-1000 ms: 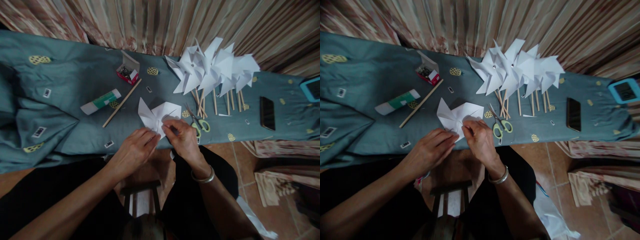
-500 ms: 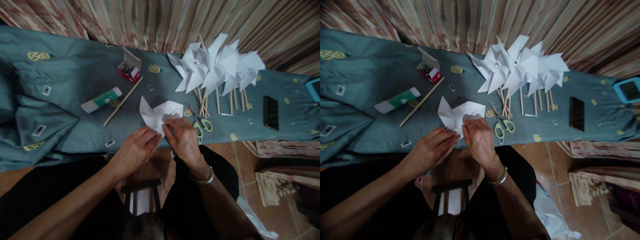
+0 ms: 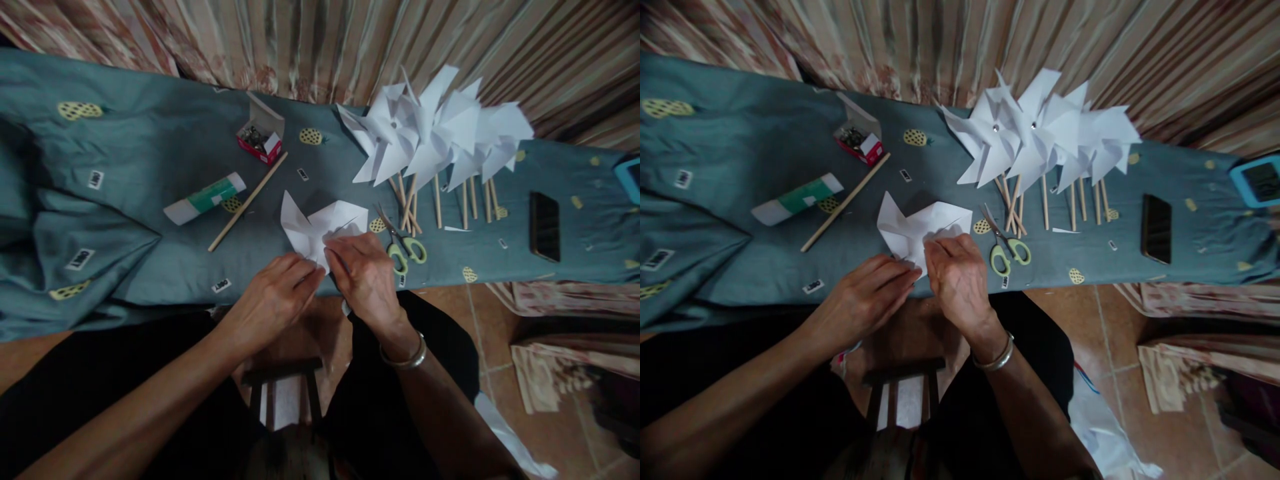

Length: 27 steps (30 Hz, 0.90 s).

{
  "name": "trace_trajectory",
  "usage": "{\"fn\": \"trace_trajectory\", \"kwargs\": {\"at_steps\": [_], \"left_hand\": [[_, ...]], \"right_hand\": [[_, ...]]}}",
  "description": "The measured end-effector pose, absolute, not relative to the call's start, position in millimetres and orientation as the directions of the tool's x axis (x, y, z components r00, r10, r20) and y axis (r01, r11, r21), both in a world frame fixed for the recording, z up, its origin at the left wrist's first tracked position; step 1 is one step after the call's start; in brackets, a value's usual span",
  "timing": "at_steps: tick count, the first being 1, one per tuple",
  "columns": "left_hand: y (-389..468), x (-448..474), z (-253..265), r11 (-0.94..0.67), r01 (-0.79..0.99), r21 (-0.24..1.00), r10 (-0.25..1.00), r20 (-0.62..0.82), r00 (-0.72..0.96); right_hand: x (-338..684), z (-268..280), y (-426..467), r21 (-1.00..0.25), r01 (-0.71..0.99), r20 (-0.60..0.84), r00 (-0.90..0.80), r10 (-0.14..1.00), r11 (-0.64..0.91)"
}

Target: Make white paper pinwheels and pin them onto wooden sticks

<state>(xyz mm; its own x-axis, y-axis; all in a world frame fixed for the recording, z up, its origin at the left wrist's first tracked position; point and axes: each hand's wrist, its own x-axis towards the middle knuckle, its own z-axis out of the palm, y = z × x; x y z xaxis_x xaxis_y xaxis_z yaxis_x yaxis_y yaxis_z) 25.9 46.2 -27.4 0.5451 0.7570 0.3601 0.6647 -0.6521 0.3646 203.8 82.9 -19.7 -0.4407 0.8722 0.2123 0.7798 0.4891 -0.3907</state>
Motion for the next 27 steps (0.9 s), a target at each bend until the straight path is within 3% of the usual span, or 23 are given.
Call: {"fn": "trace_trajectory", "kwargs": {"at_steps": [14, 27], "left_hand": [[46.4, 25.9, -28.0, -0.645, 0.659, 0.387, 0.764, 0.352, 0.541], [46.7, 25.2, -27.0, -0.643, 0.656, 0.396, 0.766, 0.329, 0.552]], "right_hand": [[198.4, -17.4, 83.5, -0.457, 0.780, 0.164, -0.399, 0.902, 0.428], [196.9, -25.7, 75.5, -0.192, 0.840, 0.152, -0.485, 0.861, 0.507]]}}
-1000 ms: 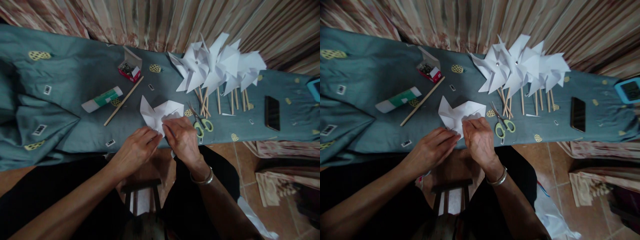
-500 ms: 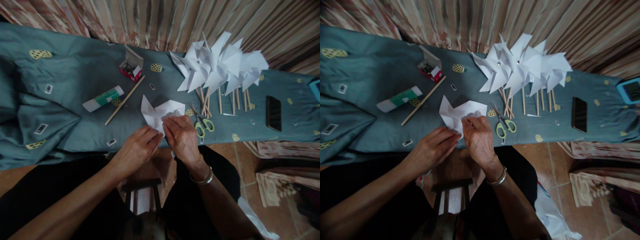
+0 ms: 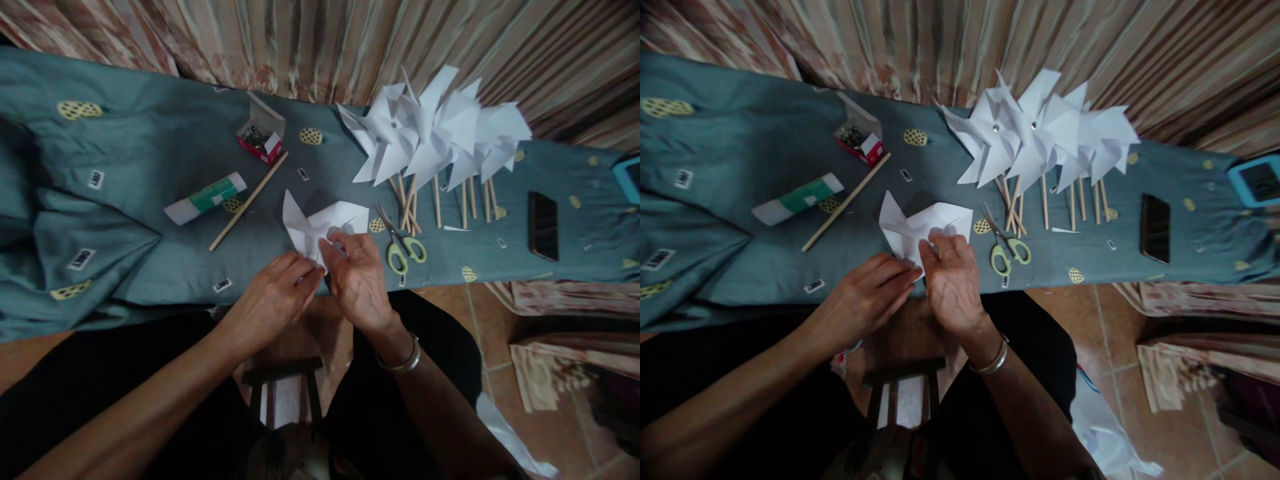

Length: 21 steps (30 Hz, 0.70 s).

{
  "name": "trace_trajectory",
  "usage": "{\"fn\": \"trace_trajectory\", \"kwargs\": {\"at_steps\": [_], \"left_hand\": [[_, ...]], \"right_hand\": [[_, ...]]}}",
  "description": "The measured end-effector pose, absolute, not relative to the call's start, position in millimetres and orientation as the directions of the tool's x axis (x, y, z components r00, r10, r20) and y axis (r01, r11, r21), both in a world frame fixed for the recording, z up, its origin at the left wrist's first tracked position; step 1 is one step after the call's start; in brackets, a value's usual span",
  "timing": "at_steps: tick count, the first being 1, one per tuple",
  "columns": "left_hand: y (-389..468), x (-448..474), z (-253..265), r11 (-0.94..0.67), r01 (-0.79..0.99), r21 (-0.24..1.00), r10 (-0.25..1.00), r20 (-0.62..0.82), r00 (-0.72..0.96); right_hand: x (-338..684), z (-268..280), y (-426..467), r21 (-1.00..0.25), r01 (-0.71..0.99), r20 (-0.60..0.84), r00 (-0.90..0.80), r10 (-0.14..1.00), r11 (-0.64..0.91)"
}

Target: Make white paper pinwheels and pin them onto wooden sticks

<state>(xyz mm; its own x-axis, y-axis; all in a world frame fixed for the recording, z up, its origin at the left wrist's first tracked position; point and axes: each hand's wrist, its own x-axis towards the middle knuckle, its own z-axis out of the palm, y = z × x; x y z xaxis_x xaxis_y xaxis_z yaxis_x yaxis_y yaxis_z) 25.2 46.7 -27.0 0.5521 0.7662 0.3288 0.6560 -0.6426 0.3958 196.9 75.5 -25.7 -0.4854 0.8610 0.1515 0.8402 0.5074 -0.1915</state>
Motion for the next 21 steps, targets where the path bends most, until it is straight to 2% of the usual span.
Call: {"fn": "trace_trajectory", "kwargs": {"at_steps": [9, 14, 17, 21], "left_hand": [[48, 26, -28, -0.632, 0.701, 0.332, 0.775, 0.300, 0.556], [49, 26, -28, -0.630, 0.717, 0.299, 0.776, 0.284, 0.564], [50, 27, -29, -0.632, 0.716, 0.296, 0.774, 0.287, 0.564], [51, 28, -29, -0.640, 0.710, 0.293, 0.766, 0.304, 0.566]], "right_hand": [[190, -31, 75, -0.092, 0.828, 0.196, -0.530, 0.825, 0.554], [185, -31, 77, -0.049, 0.829, 0.168, -0.544, 0.822, 0.558], [186, -33, 77, -0.063, 0.823, 0.150, -0.551, 0.821, 0.564], [191, -36, 74, -0.149, 0.818, 0.182, -0.529, 0.829, 0.555]]}}
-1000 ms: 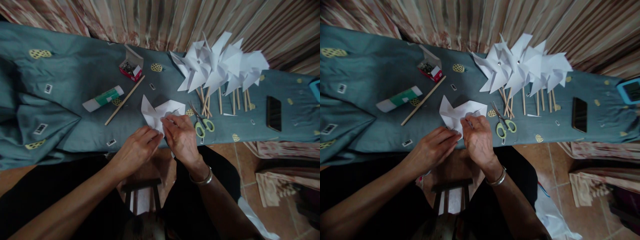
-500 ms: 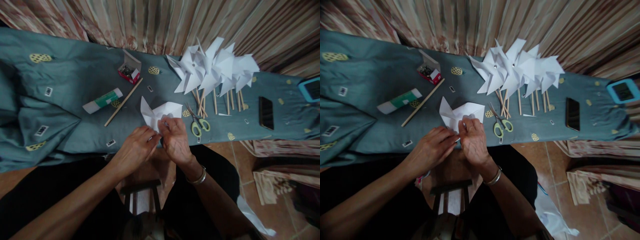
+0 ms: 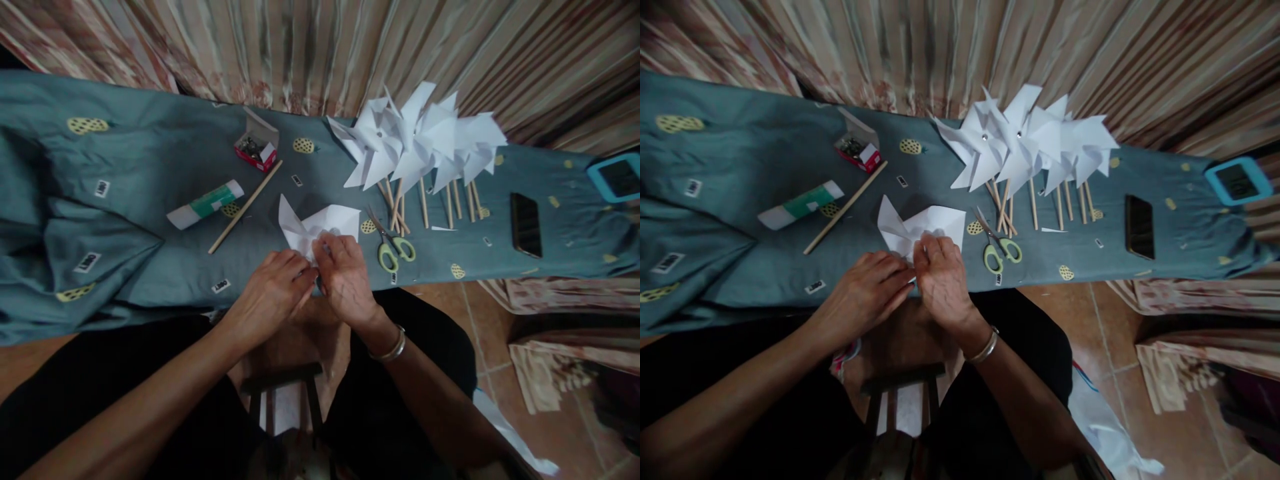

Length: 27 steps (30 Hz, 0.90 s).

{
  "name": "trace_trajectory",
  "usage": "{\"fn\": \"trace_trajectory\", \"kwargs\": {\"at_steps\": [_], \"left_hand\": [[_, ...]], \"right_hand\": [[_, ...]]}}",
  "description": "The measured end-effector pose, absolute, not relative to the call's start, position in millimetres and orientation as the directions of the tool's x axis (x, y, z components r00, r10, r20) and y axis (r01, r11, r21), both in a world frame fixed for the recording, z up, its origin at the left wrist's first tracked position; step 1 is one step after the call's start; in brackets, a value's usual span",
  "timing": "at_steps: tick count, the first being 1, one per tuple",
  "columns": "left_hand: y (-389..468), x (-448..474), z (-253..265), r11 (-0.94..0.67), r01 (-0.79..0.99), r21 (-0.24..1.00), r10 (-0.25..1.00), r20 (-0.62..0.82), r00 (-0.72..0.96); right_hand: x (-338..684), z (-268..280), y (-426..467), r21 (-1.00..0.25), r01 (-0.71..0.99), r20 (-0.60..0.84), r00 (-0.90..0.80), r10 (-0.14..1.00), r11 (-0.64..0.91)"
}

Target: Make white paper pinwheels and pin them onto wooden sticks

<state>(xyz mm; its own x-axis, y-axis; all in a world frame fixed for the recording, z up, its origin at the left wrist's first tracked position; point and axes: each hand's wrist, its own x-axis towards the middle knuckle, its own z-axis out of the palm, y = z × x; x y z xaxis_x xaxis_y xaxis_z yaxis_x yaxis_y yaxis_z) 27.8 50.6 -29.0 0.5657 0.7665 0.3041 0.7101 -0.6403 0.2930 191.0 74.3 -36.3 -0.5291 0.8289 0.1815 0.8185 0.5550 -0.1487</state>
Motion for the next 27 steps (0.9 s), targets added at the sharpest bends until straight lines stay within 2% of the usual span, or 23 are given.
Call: {"fn": "trace_trajectory", "kwargs": {"at_steps": [5, 8, 18, 21, 27], "left_hand": [[51, 28, -29, -0.649, 0.702, 0.294, 0.759, 0.324, 0.565], [51, 26, -28, -0.657, 0.695, 0.293, 0.751, 0.339, 0.567], [59, -1, -27, -0.632, 0.741, 0.226, 0.764, 0.346, 0.546], [63, -6, -28, -0.616, 0.754, 0.226, 0.776, 0.338, 0.533], [76, -10, -27, -0.610, 0.751, 0.252, 0.776, 0.380, 0.503]], "right_hand": [[207, -30, 82, -0.298, 0.791, 0.297, -0.456, 0.839, 0.535], [219, -24, 95, -0.324, 0.803, 0.363, -0.383, 0.849, 0.500], [235, -28, 109, -0.347, 0.834, 0.318, -0.326, 0.890, 0.430], [239, -25, 106, -0.394, 0.828, 0.315, -0.285, 0.905, 0.398], [241, -17, 100, -0.550, 0.801, 0.224, -0.130, 0.966, 0.235]]}}
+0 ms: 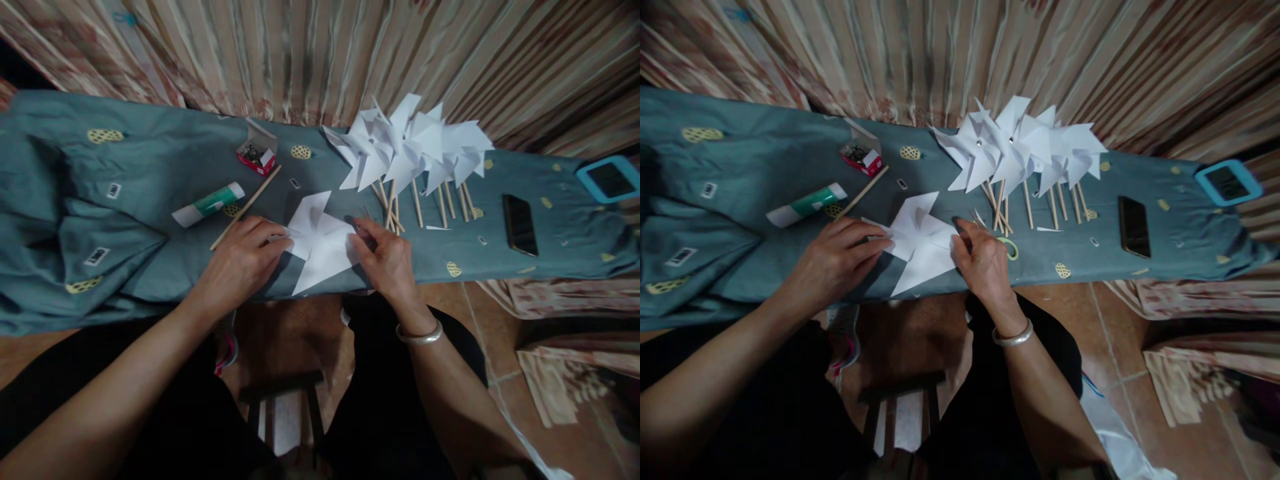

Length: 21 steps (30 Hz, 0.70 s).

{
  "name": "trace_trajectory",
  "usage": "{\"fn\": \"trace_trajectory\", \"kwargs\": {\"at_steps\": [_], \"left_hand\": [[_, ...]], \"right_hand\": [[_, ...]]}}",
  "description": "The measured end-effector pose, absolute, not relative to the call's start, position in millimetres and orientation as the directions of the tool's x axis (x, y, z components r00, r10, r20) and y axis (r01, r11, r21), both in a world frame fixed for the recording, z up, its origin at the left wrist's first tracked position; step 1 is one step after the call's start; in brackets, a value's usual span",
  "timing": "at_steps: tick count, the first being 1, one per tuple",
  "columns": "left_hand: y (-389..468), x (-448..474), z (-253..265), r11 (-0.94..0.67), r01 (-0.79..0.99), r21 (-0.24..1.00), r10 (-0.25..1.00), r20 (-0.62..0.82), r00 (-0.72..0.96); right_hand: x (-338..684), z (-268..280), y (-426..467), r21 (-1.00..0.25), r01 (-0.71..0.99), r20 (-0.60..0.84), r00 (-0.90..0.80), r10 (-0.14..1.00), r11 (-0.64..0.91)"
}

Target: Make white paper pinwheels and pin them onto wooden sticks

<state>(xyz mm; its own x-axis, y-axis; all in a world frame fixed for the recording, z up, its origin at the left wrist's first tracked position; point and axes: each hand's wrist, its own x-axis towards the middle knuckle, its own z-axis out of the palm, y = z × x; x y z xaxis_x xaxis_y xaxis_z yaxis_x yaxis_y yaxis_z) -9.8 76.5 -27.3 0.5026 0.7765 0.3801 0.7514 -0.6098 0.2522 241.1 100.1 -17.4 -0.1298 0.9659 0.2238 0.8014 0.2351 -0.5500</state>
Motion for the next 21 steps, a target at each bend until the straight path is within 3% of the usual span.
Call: {"fn": "trace_trajectory", "kwargs": {"at_steps": [9, 12, 17, 21], "left_hand": [[80, -4, -24, -0.589, 0.769, 0.248, 0.774, 0.446, 0.449], [65, 7, -23, -0.660, 0.715, 0.231, 0.718, 0.475, 0.509], [49, 22, -25, -0.714, 0.671, 0.202, 0.689, 0.376, 0.620], [49, 24, -26, -0.704, 0.680, 0.205, 0.705, 0.319, 0.633]], "right_hand": [[242, -19, 91, -0.742, 0.666, 0.040, -0.065, 0.997, 0.073], [242, -20, 86, -0.742, 0.669, 0.010, -0.064, 0.998, 0.050], [240, -17, 77, -0.704, 0.709, -0.006, -0.080, 0.997, 0.053], [246, -10, 75, -0.651, 0.749, 0.099, -0.084, 0.992, 0.128]]}}
